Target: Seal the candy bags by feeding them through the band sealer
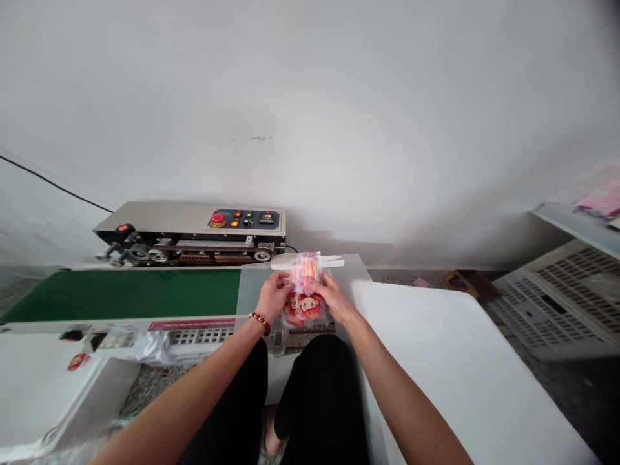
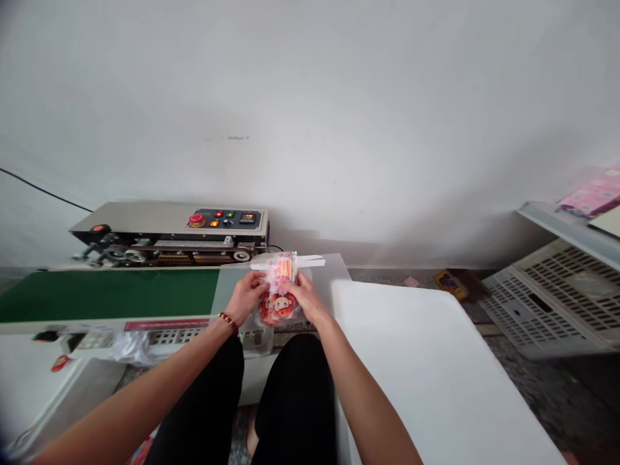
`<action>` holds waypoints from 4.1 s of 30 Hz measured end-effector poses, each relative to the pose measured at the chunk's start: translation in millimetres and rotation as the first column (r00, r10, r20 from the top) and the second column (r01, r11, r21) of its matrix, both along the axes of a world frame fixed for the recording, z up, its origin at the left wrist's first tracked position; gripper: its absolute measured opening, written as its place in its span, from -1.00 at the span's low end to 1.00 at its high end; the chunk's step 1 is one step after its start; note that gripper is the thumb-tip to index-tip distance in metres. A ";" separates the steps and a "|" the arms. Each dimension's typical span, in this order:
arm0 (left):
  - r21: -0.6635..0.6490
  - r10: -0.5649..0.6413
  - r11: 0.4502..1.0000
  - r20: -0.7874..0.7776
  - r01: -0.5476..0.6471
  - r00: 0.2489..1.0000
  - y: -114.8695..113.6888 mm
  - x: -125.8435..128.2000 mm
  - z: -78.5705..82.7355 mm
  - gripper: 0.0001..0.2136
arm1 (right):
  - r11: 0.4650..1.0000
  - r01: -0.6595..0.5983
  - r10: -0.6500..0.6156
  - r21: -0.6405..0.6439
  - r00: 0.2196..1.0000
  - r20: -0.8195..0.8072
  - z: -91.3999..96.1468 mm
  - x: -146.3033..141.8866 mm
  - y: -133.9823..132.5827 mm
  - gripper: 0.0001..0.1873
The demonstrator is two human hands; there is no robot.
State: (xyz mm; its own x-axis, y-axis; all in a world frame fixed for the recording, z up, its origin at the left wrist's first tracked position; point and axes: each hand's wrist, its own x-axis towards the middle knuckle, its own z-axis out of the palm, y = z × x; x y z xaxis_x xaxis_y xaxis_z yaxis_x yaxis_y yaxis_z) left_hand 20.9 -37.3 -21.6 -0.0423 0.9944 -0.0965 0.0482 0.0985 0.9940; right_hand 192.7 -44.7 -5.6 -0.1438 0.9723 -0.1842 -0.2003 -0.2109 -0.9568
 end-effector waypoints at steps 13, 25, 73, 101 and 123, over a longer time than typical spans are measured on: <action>0.252 0.172 0.967 -0.573 -0.028 0.801 17.0 19.1 2.1 -0.59 | 0.988 -0.046 -0.133 0.145 0.207 0.969 9.2 7.4 34.5 -0.32; 0.297 0.143 0.890 -0.903 0.345 0.406 0.2 -29.0 -19.8 -0.64 | 0.962 -0.158 -0.219 0.224 0.048 0.975 8.4 22.4 23.2 -0.28; 0.239 0.102 0.875 -0.941 0.421 0.322 0.4 -46.1 -19.2 -0.47 | 0.776 -0.560 -0.313 0.290 0.056 0.948 -11.6 -4.8 12.7 -0.54; 0.312 0.218 0.859 -0.940 0.406 0.261 -0.2 -135.8 -24.6 -0.65 | 0.669 -0.680 -0.349 0.302 0.071 0.934 -1.0 -35.2 20.6 -0.62; 0.224 0.023 0.767 -0.946 0.601 0.324 10.1 -77.1 -18.9 -0.54 | 0.749 -0.561 -0.345 0.353 0.124 0.930 0.2 -37.3 16.7 -0.58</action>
